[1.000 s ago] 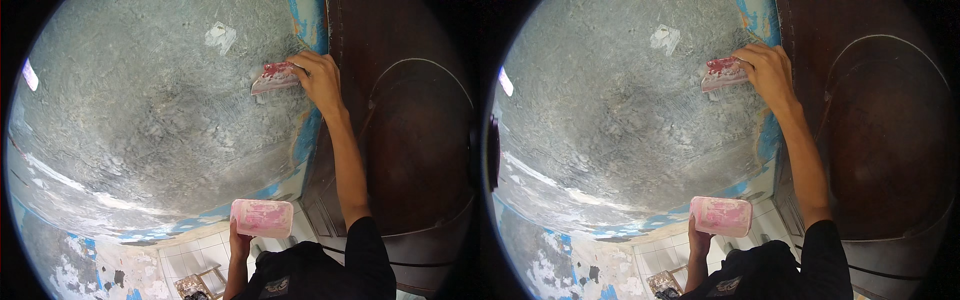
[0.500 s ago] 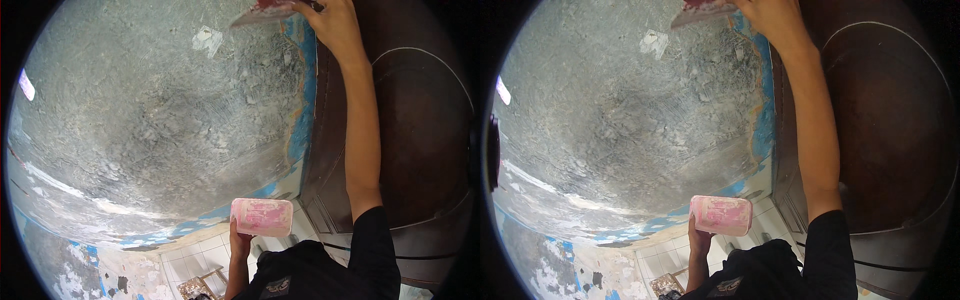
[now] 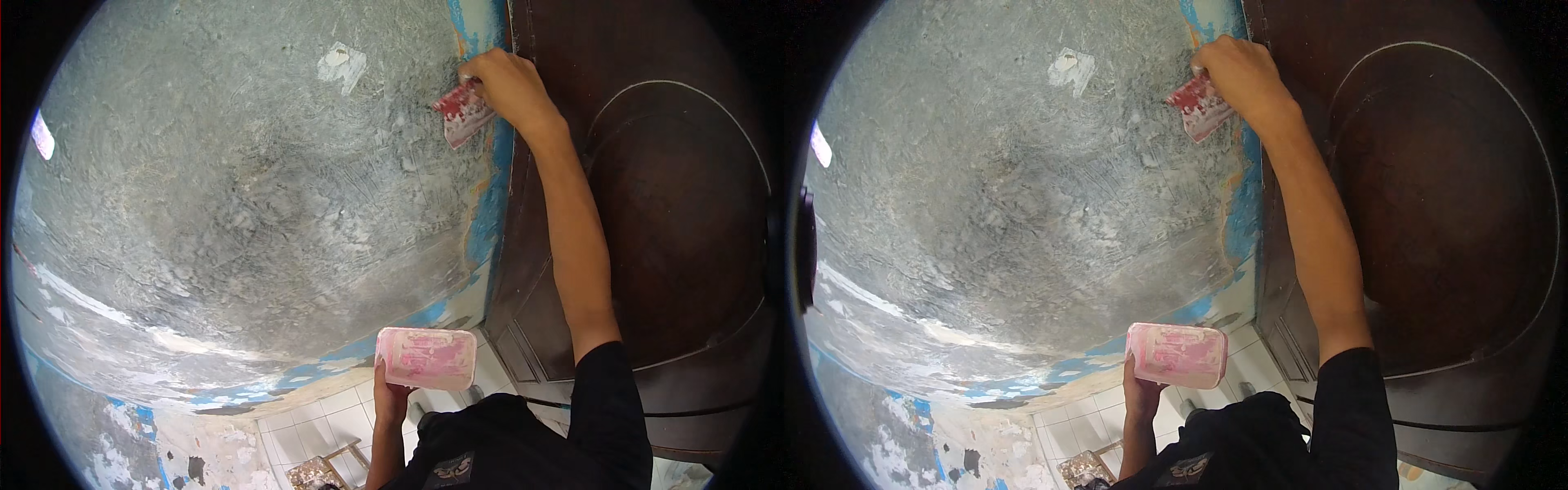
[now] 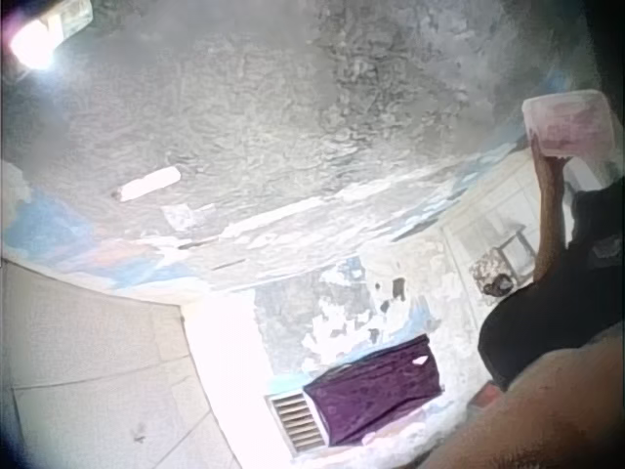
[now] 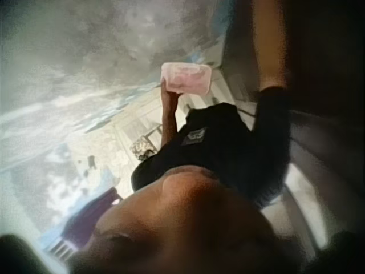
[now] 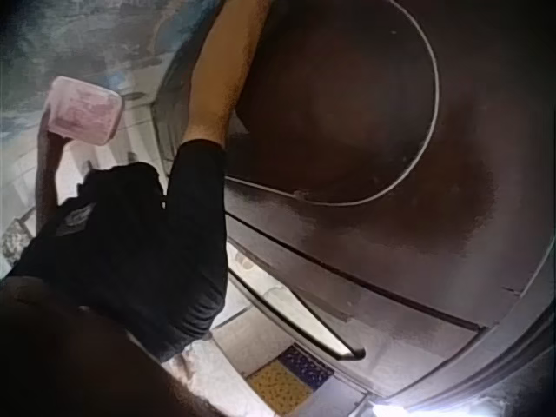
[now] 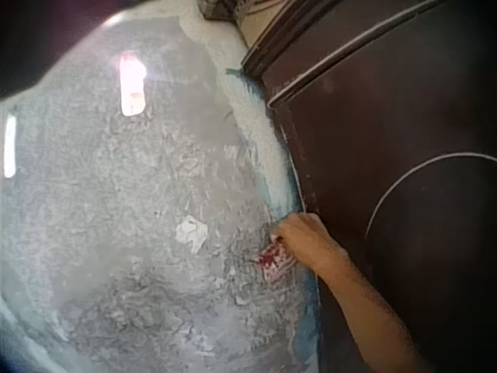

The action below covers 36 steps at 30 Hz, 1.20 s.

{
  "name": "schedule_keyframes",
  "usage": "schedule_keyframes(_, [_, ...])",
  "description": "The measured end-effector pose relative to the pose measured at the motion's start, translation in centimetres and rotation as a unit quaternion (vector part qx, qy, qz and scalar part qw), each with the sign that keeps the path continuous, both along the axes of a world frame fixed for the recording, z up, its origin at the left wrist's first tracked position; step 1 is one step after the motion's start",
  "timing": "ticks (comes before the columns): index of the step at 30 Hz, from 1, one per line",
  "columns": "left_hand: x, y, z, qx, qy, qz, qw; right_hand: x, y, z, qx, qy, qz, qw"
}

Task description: The person applies wall filler to a wall using a scraper tool.

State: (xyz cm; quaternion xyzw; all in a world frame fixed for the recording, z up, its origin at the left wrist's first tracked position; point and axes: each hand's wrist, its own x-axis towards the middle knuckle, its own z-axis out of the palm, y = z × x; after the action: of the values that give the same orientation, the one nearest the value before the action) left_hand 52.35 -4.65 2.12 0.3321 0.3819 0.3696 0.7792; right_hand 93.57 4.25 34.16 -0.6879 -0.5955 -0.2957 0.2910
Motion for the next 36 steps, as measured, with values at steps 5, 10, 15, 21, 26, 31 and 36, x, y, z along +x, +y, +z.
schedule_keyframes(5, [0.1, 0.3, 0.9, 0.003, 0.012, 0.004, 1.000, -0.3, 0.4, 0.0, 0.107, 0.004, 0.042, 0.993])
schedule_keyframes(10, [0.6, 0.8, 0.9, 0.000, 0.034, 0.002, 0.999, -2.3, -2.1, 2.7, 0.223, -0.020, 0.101, 0.969])
schedule_keyframes(15, [1.6, 0.7, 1.2, 0.001, 0.017, -0.041, 0.999, -2.4, -4.5, 2.2, 0.155, 0.005, 0.113, 0.981])
schedule_keyframes(21, [1.3, 0.0, 0.3, -0.014, 0.011, -0.031, 0.999, -1.9, -4.3, -2.1, -0.032, 0.009, 0.052, 0.998])
schedule_keyframes(26, [0.1, 0.2, -0.2, -0.021, 0.010, -0.037, 0.999, -0.6, -2.2, -5.1, 0.040, 0.000, 0.024, 0.999])
schedule_keyframes(31, [-0.7, 0.3, -0.1, -0.020, 0.023, -0.017, 0.999, -1.0, -1.4, -4.7, 0.124, 0.005, 0.074, 0.990])
schedule_keyframes(36, [-0.2, 0.1, 0.8, -0.012, 0.029, 0.002, 1.000, -0.4, -1.4, -1.7, 0.253, -0.019, 0.100, 0.962])
